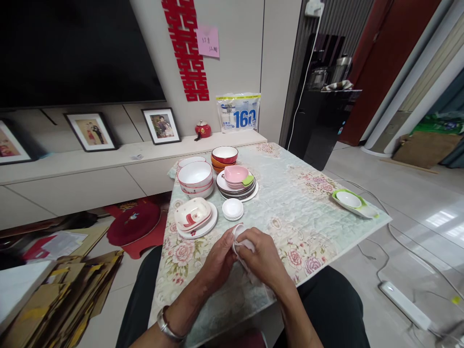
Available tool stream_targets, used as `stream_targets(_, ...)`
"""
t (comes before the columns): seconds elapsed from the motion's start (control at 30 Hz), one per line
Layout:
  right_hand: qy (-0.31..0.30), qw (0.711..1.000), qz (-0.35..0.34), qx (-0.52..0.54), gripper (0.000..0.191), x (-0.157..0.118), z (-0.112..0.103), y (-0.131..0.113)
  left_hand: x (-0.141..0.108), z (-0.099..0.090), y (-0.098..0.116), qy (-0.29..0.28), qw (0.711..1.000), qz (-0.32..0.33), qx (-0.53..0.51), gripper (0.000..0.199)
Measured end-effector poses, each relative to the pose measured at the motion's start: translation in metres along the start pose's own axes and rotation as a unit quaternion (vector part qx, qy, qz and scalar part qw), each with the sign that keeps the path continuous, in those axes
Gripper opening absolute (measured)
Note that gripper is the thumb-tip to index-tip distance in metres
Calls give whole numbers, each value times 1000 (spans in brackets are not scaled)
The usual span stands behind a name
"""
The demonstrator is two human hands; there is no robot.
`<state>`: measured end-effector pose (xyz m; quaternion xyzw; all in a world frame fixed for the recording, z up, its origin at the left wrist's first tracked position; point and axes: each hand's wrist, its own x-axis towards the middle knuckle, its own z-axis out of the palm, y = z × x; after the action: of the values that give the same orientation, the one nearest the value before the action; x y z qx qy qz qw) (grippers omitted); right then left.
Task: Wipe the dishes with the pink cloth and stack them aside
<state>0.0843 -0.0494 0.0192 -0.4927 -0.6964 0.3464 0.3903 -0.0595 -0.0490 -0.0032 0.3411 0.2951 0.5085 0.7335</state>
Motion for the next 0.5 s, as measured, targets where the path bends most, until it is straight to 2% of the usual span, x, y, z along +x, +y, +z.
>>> stream_targets(0.03, 1, 998, 19, 59, 7, 0, -2, 0, 1, 0, -1, -2, 1000, -1, -12, 40)
stream_targets(0.1, 46, 988, 52, 140, 18, 0, -4, 1, 3, -1, -2, 4, 999, -8, -33, 41)
stream_targets(0.17, 124, 982, 46, 135, 22, 2, -4, 4, 5, -1, -3, 19, 998, -26, -48, 45)
stream_targets(0.23, 175, 982, 0, 69, 19, 3, -1, 6, 6, -1, -2, 32, 997, -40, -57, 47)
stream_targets(0.3, 149, 987, -61, 11, 19, 5, 5, 7, 6, -2, -2, 34, 996, -36, -69, 44)
stream_targets(0.37, 75, 991, -106, -26, 25, 5, 12, 6, 7, -3, -3, 45, 995, -16, -89, 39)
stream_targets(0.43, 15, 989, -133, -61, 40, 4, 18, 4, 8, -5, -5, 68, 992, -3, -108, 33)
stream_targets(0.5, -2, 986, -143, -90, 46, 3, 22, 4, 8, -7, -6, 77, 990, 1, -116, 31)
